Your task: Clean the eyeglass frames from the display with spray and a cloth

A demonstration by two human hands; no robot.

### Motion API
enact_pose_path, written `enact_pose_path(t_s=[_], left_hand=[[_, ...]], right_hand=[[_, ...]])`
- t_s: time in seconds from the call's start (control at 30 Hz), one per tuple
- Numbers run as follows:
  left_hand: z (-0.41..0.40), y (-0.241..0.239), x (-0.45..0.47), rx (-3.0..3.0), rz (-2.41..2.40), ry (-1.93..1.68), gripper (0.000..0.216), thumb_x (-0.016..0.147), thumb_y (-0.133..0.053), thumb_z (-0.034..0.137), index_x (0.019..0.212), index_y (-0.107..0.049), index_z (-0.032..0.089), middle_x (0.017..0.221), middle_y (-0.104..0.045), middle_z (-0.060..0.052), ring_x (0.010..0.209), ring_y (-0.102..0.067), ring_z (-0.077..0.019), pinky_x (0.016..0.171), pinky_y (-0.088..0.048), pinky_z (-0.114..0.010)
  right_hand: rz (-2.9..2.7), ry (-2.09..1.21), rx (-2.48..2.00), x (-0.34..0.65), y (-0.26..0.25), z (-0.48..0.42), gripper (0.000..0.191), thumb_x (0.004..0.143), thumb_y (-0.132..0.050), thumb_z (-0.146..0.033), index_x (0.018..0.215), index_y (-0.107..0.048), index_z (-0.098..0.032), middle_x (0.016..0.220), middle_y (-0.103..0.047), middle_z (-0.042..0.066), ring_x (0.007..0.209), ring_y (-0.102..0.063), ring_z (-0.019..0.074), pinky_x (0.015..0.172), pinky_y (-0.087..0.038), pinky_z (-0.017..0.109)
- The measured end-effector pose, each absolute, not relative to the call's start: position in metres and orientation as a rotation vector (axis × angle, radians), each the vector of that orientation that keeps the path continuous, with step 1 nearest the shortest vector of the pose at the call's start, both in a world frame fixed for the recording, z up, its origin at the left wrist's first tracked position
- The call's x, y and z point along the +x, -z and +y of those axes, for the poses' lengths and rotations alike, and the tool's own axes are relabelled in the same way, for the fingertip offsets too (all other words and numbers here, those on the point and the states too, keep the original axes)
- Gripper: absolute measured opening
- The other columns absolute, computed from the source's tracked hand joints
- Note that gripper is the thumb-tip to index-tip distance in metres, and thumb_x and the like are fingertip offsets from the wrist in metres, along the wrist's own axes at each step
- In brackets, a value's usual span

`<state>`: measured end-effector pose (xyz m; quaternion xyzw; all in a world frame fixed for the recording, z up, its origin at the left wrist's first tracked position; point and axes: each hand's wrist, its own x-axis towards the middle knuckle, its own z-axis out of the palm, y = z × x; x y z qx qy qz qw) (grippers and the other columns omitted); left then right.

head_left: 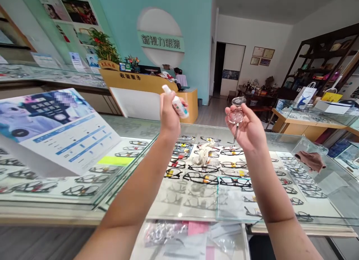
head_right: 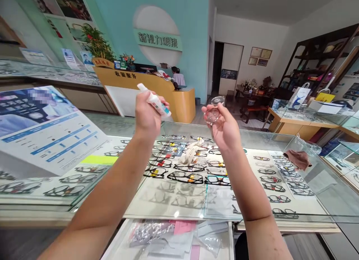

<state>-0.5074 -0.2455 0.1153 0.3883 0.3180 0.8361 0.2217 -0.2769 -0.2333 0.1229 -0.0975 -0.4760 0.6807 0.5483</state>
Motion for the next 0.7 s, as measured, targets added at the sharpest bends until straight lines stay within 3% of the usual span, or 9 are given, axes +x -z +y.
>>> enact_pose_path(t_s=[0.07,0.17,0.33,0.5,0.63,0.7], left_hand=[[-0.246,-0.093,-0.538,1.065,1.285,-2.392,0.026,0.086,-0.074,0.027,0.096,-0.051,0.025,0.085,-0.055,0.001,0.076,-0.055,-0.0147,0.072,-0.046,-0.026],[-0.258,-0.047,-0.585,1.035,1.913,-2.150,0.028,0.082,-0.072,0.014,0.100,-0.053,0.025,0.088,-0.057,0.000,0.078,-0.054,-0.0180,0.076,-0.043,-0.029],[-0.294,0.016,-0.632,0.993,2.262,-1.716,0.030,0.075,-0.068,0.011,0.095,-0.052,0.025,0.083,-0.060,-0.001,0.079,-0.058,-0.0230,0.080,-0.046,-0.032],[-0.316,0.035,-0.636,0.928,2.349,-1.531,0.027,0.075,-0.064,0.015,0.098,-0.053,0.024,0.085,-0.062,-0.002,0.090,-0.065,-0.0270,0.096,-0.050,-0.039],[-0.318,0.026,-0.625,0.941,2.434,-1.323,0.040,0.085,-0.063,0.019,0.123,-0.052,0.017,0.116,-0.069,-0.012,0.111,-0.068,-0.0302,0.107,-0.049,-0.043],[-0.325,0.017,-0.614,0.919,2.512,-1.294,0.063,0.088,-0.066,0.024,0.143,-0.040,0.008,0.146,-0.057,-0.024,0.138,-0.055,-0.0360,0.119,-0.042,-0.048]], right_hand=[[-1.152,-1.534,-0.233,-0.272,-0.127,-0.234,0.020,0.099,-0.075,-0.039,0.096,-0.064,-0.022,0.099,-0.074,0.003,0.109,-0.076,0.0198,0.087,-0.066,0.029],[-1.243,-1.468,-0.235,-0.265,-0.132,-0.234,0.023,0.099,-0.076,-0.041,0.093,-0.062,-0.023,0.098,-0.073,0.001,0.107,-0.076,0.0203,0.081,-0.065,0.028],[-1.369,-1.504,-0.102,-0.247,-0.109,-0.221,0.037,0.087,-0.091,-0.046,0.089,-0.061,-0.023,0.094,-0.071,-0.002,0.093,-0.075,0.0135,0.073,-0.061,0.019],[-1.267,-1.540,-0.151,-0.214,-0.060,-0.200,0.043,0.081,-0.096,-0.041,0.088,-0.056,-0.024,0.091,-0.070,-0.004,0.092,-0.074,0.0126,0.075,-0.062,0.019],[-1.146,-1.560,-0.198,-0.199,-0.037,-0.187,0.037,0.085,-0.090,-0.033,0.086,-0.054,-0.024,0.089,-0.069,-0.003,0.088,-0.074,0.0133,0.072,-0.062,0.020],[-1.109,-1.570,-0.204,-0.197,-0.034,-0.181,0.034,0.086,-0.088,-0.030,0.085,-0.054,-0.024,0.091,-0.070,-0.002,0.088,-0.074,0.0136,0.072,-0.062,0.021]])
